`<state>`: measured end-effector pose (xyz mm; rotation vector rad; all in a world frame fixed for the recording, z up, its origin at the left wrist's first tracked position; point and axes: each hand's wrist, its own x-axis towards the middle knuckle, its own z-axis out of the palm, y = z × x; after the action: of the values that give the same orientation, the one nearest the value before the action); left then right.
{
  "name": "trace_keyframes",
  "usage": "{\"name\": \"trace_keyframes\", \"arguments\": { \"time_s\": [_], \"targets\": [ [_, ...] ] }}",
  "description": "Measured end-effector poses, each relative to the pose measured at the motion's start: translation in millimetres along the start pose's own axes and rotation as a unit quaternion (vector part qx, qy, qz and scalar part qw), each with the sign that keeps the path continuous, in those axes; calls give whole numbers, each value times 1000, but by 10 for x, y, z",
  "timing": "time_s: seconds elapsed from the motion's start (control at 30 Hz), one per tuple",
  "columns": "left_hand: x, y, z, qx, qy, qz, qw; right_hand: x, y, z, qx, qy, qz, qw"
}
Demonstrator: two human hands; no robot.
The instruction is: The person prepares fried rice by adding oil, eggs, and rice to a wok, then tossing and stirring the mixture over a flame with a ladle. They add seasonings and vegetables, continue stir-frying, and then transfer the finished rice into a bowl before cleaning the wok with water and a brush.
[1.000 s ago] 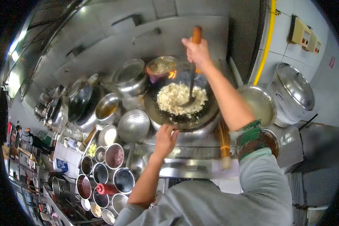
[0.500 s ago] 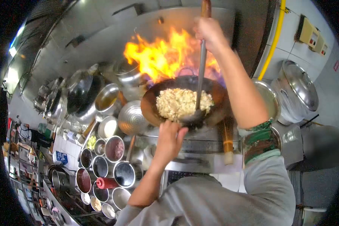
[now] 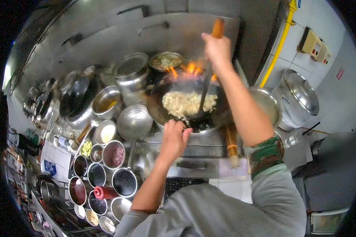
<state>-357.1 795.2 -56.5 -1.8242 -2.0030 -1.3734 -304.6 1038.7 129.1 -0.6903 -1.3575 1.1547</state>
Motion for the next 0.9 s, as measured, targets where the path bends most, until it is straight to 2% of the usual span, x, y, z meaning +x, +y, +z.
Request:
{"name": "trace_keyframes", "arguments": {
  "time_s": [0.03, 0.07, 0.17, 0.23, 0.27, 0.3, 0.37, 0.43, 0.5, 0.57, 0.63, 0.73, 0.77, 0.83, 0.87, 0.9],
  "targets": [
    [-111, -153, 147, 13, -15, -3, 1000, -6, 128, 53, -45, 13, -1, 999],
    [-308, -289, 269, 24, -26, -6, 999, -69, 213, 86, -18, 13, -31, 999],
    [-865, -402, 317, 20, -25, 20, 999, -285, -80, -57, 66, -84, -82, 991],
    [-830, -191, 114, -11, -12, 31, 999, -211, -150, -178, 73, -98, -69, 990],
    [-721, -107, 55, -24, -11, 0, 1000, -126, -88, -210, 70, -90, -50, 992],
    [-489, -120, 8, -30, -10, -25, 999, -98, -35, -246, 73, -79, -34, 994],
    [-244, -209, 121, -18, -3, -17, 1000, -30, -224, -287, 92, -68, -19, 993],
    [-107, -332, 255, -2, -3, -16, 1000, 75, -353, -378, 116, -85, -51, 988],
    [-57, -517, 445, 16, 2, -18, 1000, 231, -134, -575, 218, -97, -105, 965],
    [-34, -568, 551, 13, 0, -20, 1000, 241, 569, -426, 168, -1, -71, 983],
    [-5, -530, 527, 7, -24, -24, 999, 223, 740, -314, 209, -77, 2, 975],
    [-17, -360, 282, 6, -58, -39, 998, 580, 429, -284, 185, -76, 22, 980],
    [44, -308, 182, 20, -64, -33, 997, 614, 341, -340, 206, -91, -10, 974],
    [49, -190, 45, 43, -78, -33, 995, 637, 460, -389, 257, -85, -22, 962],
    [126, -141, 32, 38, -106, -43, 993, 592, 736, -300, 250, -75, 6, 965],
    [186, -169, 114, 24, -95, -17, 995, 563, 961, -208, 242, -65, 30, 968]
  ]
}}
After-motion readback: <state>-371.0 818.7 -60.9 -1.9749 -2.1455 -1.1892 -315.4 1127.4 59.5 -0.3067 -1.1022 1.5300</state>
